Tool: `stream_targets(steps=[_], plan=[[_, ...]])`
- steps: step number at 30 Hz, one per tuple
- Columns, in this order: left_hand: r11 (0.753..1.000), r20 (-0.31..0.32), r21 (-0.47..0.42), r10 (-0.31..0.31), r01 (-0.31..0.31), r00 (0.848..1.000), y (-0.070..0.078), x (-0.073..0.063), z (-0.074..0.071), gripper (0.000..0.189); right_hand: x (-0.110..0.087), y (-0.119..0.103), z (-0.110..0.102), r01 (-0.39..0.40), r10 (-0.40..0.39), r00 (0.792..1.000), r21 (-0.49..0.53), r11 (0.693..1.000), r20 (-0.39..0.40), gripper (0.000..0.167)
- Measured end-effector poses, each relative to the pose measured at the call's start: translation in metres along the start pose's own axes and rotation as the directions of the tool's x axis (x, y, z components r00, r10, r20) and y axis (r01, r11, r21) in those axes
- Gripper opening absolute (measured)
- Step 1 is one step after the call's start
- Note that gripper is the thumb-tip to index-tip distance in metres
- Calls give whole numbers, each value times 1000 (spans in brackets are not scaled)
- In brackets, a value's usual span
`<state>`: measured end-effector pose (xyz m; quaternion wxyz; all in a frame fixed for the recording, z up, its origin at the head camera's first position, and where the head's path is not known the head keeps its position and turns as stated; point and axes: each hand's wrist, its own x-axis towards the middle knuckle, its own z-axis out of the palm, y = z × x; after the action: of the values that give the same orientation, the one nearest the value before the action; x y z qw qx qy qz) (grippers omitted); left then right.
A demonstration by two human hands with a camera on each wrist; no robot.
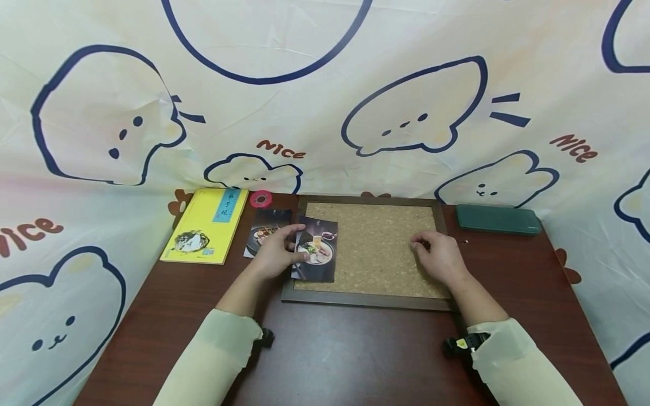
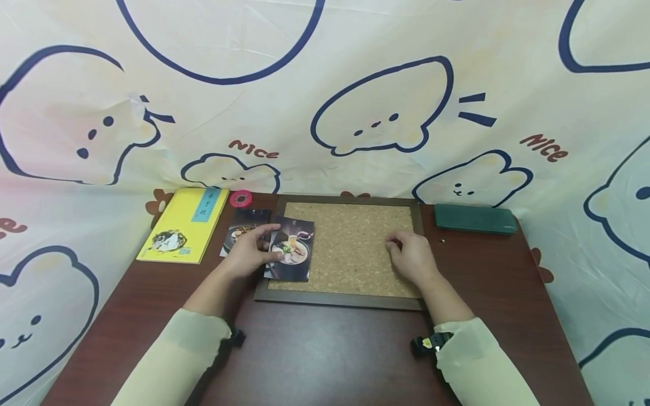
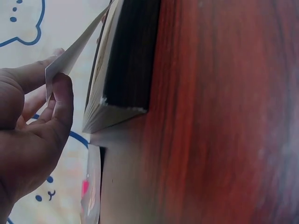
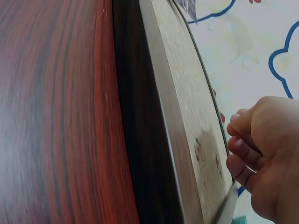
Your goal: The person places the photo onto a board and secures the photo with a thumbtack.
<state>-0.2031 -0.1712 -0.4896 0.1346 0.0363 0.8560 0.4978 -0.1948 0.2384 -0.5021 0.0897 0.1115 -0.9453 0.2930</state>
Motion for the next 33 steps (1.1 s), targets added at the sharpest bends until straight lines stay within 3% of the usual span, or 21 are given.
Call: stream_targets(steps=[17,33], plan=[[990,-55,124,71,-63,996,2,7,14,69,14,-35,21,43,-43,999,19,999,7,12],[924,-99,363,165,-119,981,7,13,29,67,31,-64,40,-19,13,993,56,998,114,15]])
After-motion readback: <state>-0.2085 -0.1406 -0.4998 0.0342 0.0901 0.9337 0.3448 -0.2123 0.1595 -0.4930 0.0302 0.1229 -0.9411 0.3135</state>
